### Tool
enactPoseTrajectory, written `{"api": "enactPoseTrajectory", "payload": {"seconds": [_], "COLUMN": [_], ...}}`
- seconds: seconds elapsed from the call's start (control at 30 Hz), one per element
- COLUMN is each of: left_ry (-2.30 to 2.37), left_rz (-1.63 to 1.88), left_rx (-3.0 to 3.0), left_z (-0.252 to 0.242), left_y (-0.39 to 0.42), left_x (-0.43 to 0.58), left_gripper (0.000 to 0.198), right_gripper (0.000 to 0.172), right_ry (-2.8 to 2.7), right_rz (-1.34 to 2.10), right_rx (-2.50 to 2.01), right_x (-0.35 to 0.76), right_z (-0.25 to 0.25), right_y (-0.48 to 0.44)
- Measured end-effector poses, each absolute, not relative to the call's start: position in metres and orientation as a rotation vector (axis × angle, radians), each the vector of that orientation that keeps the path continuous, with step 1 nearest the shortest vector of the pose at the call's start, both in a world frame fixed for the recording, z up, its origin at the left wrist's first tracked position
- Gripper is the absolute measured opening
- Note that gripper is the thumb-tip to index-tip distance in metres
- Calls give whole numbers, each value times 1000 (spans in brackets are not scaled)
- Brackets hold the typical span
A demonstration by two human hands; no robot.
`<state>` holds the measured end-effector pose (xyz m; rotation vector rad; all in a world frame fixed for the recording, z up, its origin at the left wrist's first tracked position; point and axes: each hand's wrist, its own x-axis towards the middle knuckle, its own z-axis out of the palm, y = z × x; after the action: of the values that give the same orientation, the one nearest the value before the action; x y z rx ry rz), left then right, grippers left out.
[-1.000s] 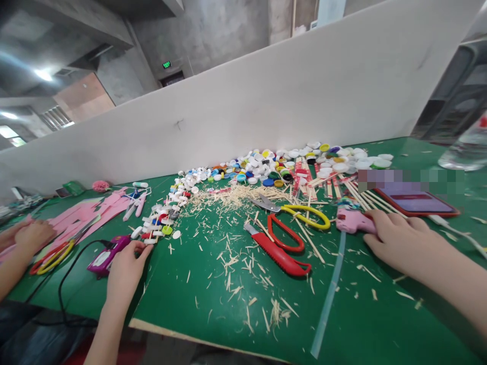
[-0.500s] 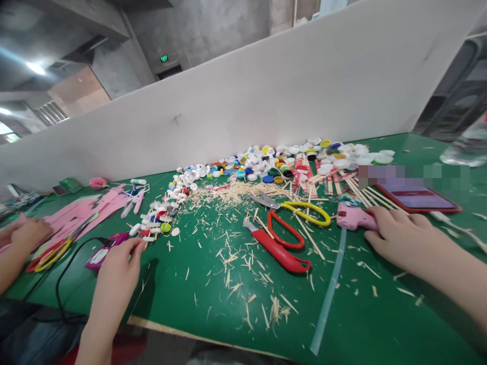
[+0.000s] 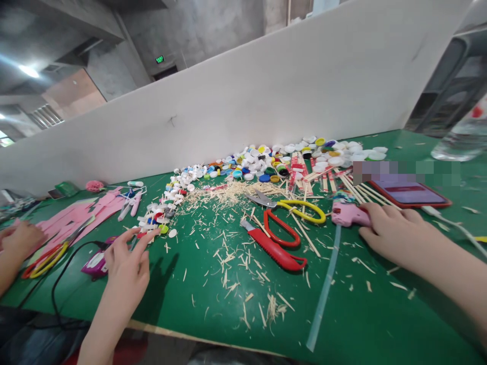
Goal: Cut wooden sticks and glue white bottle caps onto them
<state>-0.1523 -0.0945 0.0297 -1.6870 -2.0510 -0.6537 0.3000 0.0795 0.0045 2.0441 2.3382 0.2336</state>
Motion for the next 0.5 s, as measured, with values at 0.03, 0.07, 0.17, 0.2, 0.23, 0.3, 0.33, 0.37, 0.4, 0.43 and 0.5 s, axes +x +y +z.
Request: {"api": "enactPoseTrajectory", "payload": {"seconds": [0.03, 0.07, 0.17, 0.2, 0.23, 0.3, 0.33, 0.37, 0.4, 0.43, 0.5], "left_ry": [-2038, -2028, -1988, -1971, -1961, -1957, -1957, -1956, -1948, -1937, -1916], "left_rz": [-631, -614, -620, -638, -660, -716, -753, -794, -839, -883, -962], "left_rx": [-1705, -1732, -1819, -1845, -1868, -1908, -1921, -1927, -1928, -1926, -1920], "left_z": [30, 30, 29, 28, 28, 27, 27, 28, 29, 31, 38], "left_y": [-94, -94, -93, -92, -92, -91, -91, -91, -91, -91, -91], "left_x": [-150, -148, -140, -137, -133, -124, -119, -115, -110, -105, -97], "left_gripper": [45, 52, 38, 27, 17, 16, 20, 21, 20, 18, 15], "right_gripper": [43, 44, 47, 48, 48, 48, 48, 48, 48, 48, 47], "right_ry": [2339, 2332, 2319, 2319, 2315, 2288, 2268, 2253, 2245, 2247, 2267], "right_rz": [243, 253, 265, 261, 253, 235, 228, 222, 222, 224, 226], "right_rx": [2044, 2050, 2040, 2025, 2015, 2011, 2017, 2019, 2020, 2015, 2017], "right_x": [300, 300, 299, 299, 298, 294, 292, 290, 288, 287, 287], "right_z": [4, 3, 5, 6, 7, 11, 13, 15, 17, 18, 17], "right_y": [80, 80, 79, 78, 77, 74, 72, 71, 70, 70, 72]}}
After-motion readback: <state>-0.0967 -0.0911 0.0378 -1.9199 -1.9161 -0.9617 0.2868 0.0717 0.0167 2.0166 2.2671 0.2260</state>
